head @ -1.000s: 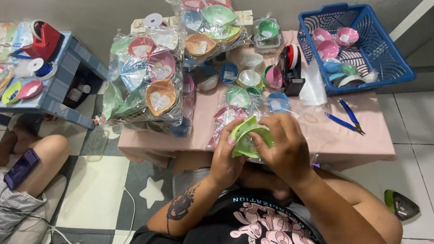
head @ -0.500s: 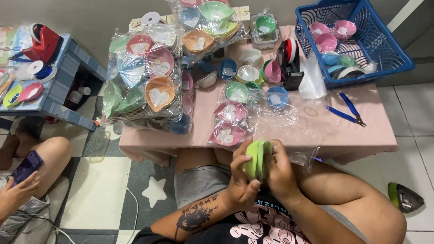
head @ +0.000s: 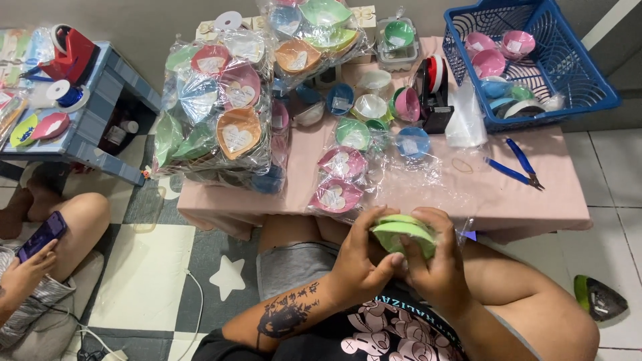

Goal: The person packages plastic bowls by taking them from a blue basket and a stack on the table and placing them into a plastic bag, one by one.

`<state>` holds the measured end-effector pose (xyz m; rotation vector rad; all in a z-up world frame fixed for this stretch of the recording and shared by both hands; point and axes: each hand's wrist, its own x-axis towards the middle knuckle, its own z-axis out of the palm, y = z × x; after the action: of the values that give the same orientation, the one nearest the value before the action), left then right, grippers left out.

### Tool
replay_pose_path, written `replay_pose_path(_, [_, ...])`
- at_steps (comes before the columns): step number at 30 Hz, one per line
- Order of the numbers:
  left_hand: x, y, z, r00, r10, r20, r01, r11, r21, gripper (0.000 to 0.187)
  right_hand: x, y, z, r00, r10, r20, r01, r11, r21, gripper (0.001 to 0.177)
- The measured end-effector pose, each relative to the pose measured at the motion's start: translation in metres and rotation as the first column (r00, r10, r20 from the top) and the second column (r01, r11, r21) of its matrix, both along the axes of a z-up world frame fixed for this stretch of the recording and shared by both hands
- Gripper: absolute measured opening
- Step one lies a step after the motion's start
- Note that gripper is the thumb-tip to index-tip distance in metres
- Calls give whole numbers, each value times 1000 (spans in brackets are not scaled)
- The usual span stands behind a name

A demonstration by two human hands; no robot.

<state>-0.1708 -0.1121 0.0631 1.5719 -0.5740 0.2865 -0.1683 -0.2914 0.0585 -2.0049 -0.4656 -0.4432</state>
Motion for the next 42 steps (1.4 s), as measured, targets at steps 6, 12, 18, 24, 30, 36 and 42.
replay_pose_path(6, [11,-9,-13,997,73,-21,-75,991,-109,35,-1,5,6,935,332,122,-351,915,197,69])
replay_pose_path(12, [18,-10,-3,929,62,-365,-144,969,-202,29,2,-4,20,885,181,429,27,899,-436,55])
replay_pose_path(18, [32,4,16,903,-9,-429,5,1000,-10,27,4,-12,29,888,133,441,100,879,-466,41])
replay_pose_path(24, [66,32,35,1000,12,13,-14,984,177,48,15,-50,14,899,-93,428,208,951,-230,54])
replay_pose_path(30, [149,66,12,971,146,187,-237,653,720,57,27,-102,20,871,-467,152,491,842,-223,38])
replay_pose_path(36, [158,55,15,956,173,-236,136,451,882,70,53,-98,8,800,-383,-461,268,917,-295,49])
replay_pose_path(42, [150,58,8,986,151,-63,-7,423,906,67,97,-84,-44,919,-203,-337,78,934,-349,52])
